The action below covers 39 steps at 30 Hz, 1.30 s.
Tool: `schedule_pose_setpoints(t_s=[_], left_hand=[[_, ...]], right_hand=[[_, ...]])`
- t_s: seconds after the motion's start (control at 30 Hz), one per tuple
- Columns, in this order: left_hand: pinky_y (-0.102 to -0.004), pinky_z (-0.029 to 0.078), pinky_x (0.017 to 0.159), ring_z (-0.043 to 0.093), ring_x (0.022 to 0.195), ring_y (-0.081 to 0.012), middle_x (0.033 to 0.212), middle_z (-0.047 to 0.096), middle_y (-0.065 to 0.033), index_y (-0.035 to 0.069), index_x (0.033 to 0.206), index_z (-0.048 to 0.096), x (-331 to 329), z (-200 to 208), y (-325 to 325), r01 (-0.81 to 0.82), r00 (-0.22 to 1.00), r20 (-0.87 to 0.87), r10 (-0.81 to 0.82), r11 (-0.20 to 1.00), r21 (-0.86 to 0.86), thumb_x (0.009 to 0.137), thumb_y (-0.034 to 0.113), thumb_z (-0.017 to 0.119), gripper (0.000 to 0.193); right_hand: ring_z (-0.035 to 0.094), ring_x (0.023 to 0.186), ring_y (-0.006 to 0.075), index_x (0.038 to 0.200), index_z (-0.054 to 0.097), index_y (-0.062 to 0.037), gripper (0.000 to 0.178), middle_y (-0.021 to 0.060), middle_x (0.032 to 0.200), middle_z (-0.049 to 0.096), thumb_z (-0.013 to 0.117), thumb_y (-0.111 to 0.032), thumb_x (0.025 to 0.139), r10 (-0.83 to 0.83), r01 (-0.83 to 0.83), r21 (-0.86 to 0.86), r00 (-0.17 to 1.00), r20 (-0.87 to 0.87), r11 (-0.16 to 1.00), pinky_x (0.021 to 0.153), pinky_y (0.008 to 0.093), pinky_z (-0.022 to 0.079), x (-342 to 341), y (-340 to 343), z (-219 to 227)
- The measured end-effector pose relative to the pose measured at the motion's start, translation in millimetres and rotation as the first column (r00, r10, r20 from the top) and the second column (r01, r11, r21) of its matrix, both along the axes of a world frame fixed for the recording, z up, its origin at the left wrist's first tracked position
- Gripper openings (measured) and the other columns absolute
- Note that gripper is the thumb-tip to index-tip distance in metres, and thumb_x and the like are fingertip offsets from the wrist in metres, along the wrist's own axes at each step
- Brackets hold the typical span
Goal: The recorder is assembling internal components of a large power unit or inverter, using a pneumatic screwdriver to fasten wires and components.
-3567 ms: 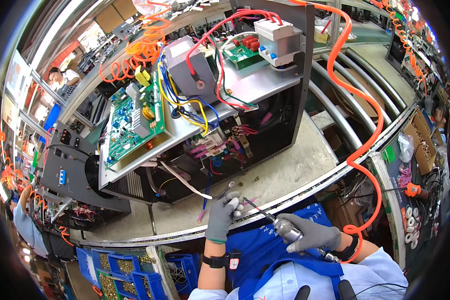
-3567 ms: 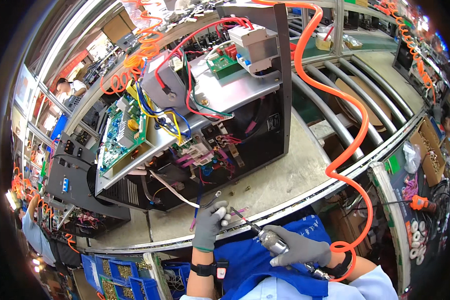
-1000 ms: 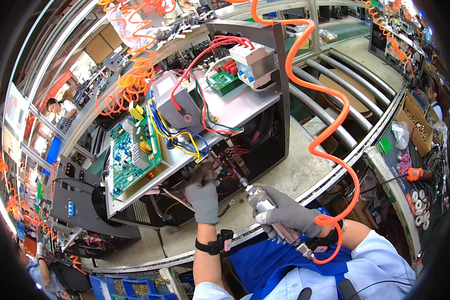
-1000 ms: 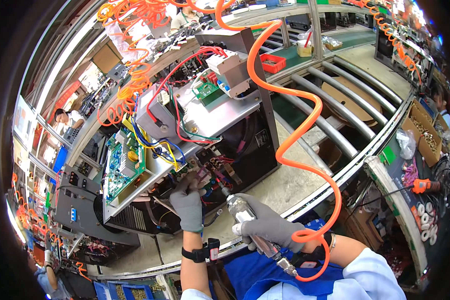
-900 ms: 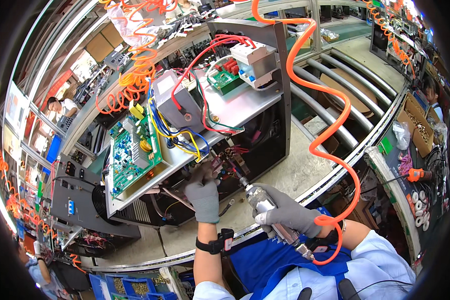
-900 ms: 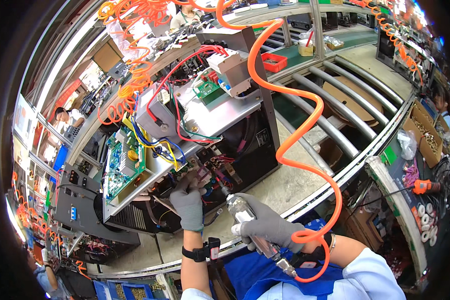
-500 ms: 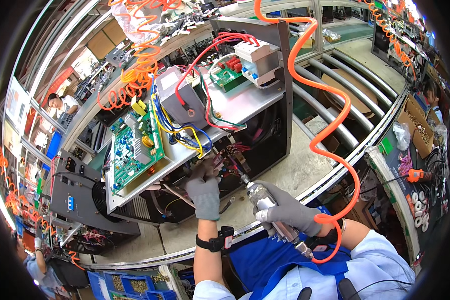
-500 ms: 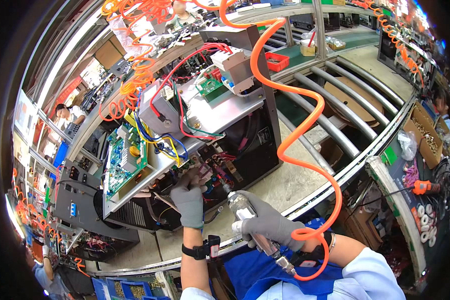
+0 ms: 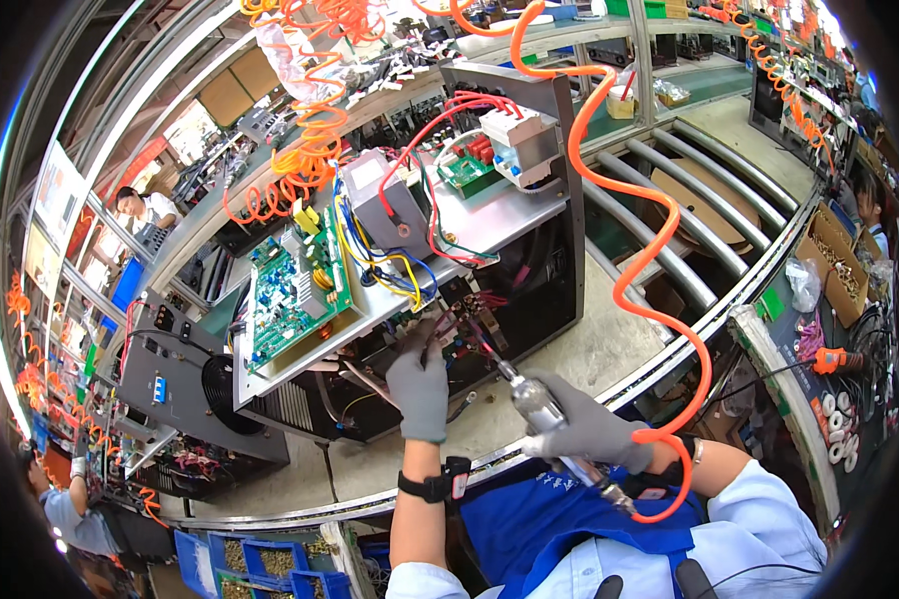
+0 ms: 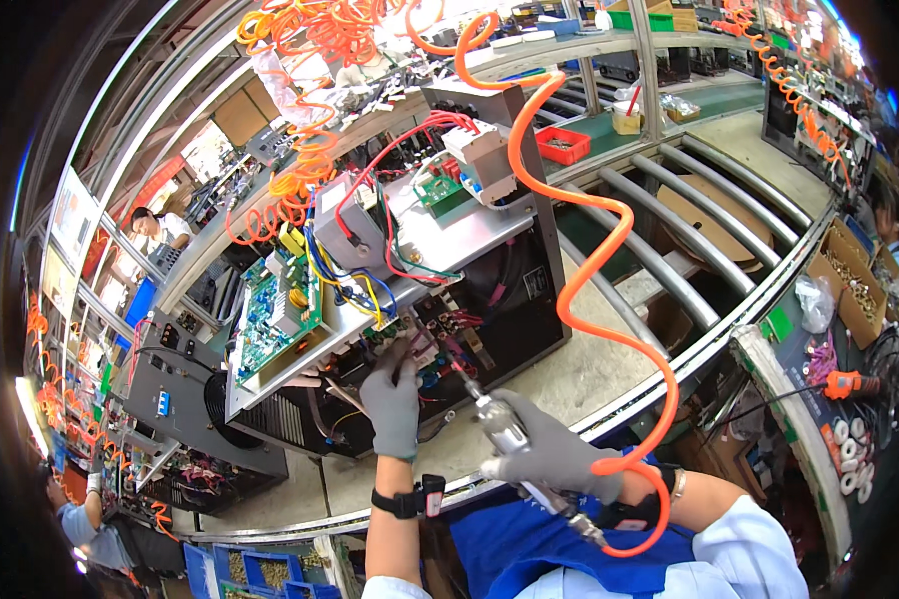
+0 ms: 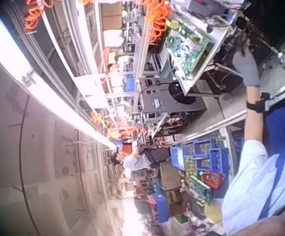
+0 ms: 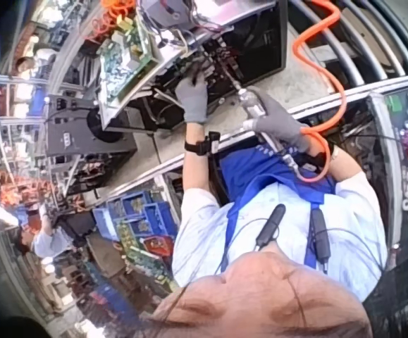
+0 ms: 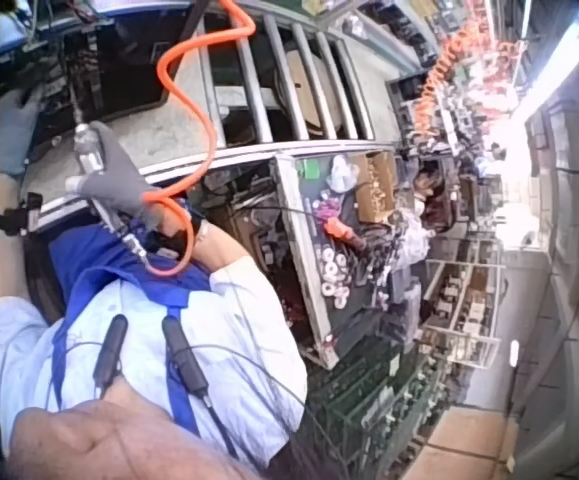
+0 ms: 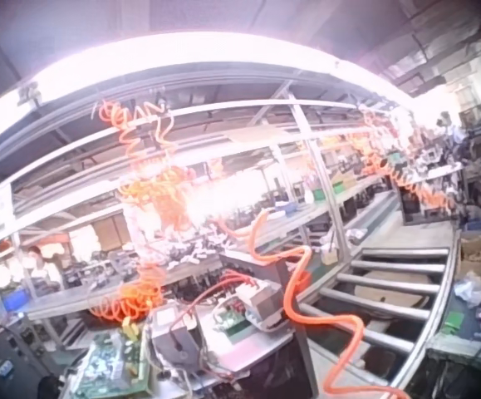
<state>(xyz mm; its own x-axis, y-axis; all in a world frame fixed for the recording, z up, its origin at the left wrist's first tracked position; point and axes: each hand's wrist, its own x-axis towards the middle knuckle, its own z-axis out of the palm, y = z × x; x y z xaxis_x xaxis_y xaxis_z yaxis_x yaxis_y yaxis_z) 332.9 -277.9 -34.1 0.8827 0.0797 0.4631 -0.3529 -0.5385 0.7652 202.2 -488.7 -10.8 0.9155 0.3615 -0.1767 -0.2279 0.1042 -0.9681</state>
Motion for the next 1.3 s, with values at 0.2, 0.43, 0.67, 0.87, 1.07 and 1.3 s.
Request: schedule_pose_setpoints(t_s=[0.2, 0.43, 0.67, 0.87, 1.07, 1.3], left_hand=[[-0.0326, 0.049, 0.063, 0.064, 0.068, -0.0242, 0.082, 0.068, -0.0138, 0.005, 0.108, 0.067, -35.0, -8.3, 18.4, -0.16, 0.987, -0.018, 0.162, 0.983, 0.092, 0.082, 0.014, 0.068, 0.028], [-0.0419, 0.05, 0.065, 0.065, 0.073, -0.0342, 0.081, 0.068, -0.0147, 0.007, 0.092, 0.068, -3.3, -2.4, 8.8, -0.237, 0.971, 0.065, 0.229, 0.936, 0.261, 0.084, 0.031, 0.067, 0.025], [-0.0449, 0.05, 0.063, 0.064, 0.071, -0.0369, 0.075, 0.066, -0.0157, 0.008, 0.084, 0.068, 9.0, 7.3, -1.6, -0.226, 0.971, 0.161, 0.177, 0.898, 0.377, 0.087, 0.039, 0.061, 0.032], [-0.0453, 0.048, 0.058, 0.061, 0.063, -0.0369, 0.072, 0.063, -0.0167, 0.011, 0.081, 0.067, -2.3, 3.2, -6.0, -0.128, 0.992, 0.079, 0.1, 0.803, 0.583, 0.091, 0.035, 0.056, 0.028], [-0.0437, 0.052, 0.057, 0.064, 0.066, -0.0378, 0.084, 0.067, -0.0156, 0.008, 0.094, 0.064, 14.2, 8.8, 0.9, -0.104, 0.986, 0.165, -0.021, 0.696, 0.711, 0.089, 0.025, 0.054, 0.02], [-0.0426, 0.053, 0.057, 0.067, 0.068, -0.0351, 0.081, 0.066, -0.0211, 0.0, 0.092, 0.064, 12.6, 40.7, -6.2, 0.096, 0.994, -0.105, 0.011, 0.318, 0.943, 0.078, 0.009, 0.057, 0.018]], right_hand=[[0.062, 0.072, 0.0177, 0.144, 0.024, -0.0068, 0.091, 0.0122, 0.094, 0.057, 0.077, -0.018, 0.071, -0.199, 0.164, -0.391, 0.979, -0.05, 0.905, 0.063, 0.0314, 0.052, 0.5, -54.0, -38.7], [0.063, 0.094, 0.0424, 0.139, 0.03, -0.0039, 0.09, 0.027, 0.102, 0.061, 0.072, -0.029, 0.063, -0.204, 0.229, -0.823, 0.969, 0.14, 0.52, 0.081, 0.0452, 0.05, 35.2, -76.4, -72.1], [0.062, 0.093, 0.0421, 0.142, 0.029, -0.0007, 0.092, 0.0275, 0.106, 0.057, 0.07, -0.034, 0.067, -0.046, 0.252, -0.918, 0.967, 0.25, 0.307, 0.081, 0.0464, 0.05, 42.1, -73.4, -87.1], [0.059, 0.092, 0.0416, 0.131, 0.045, 0.0074, 0.085, 0.0267, 0.102, 0.058, 0.069, -0.052, 0.076, 0.275, 0.45, -0.834, 0.798, 0.536, 0.32, 0.083, 0.0485, 0.047, 33.6, -95.0, -80.4], [0.057, 0.108, 0.0397, 0.136, 0.038, 0.0036, 0.083, 0.0246, 0.112, 0.058, 0.076, -0.035, 0.072, -0.136, 0.621, -0.678, 0.768, 0.625, 0.392, 0.09, 0.0449, 0.046, 94.1, -118.6, -39.7], [0.061, 0.093, 0.0232, 0.119, 0.052, 0.001, 0.05, 0.0137, 0.103, 0.064, 0.069, -0.016, 0.076, -0.275, 0.676, -0.265, 0.58, 0.767, 0.687, 0.086, 0.0358, 0.048, 165.9, -98.7, 13.4]])
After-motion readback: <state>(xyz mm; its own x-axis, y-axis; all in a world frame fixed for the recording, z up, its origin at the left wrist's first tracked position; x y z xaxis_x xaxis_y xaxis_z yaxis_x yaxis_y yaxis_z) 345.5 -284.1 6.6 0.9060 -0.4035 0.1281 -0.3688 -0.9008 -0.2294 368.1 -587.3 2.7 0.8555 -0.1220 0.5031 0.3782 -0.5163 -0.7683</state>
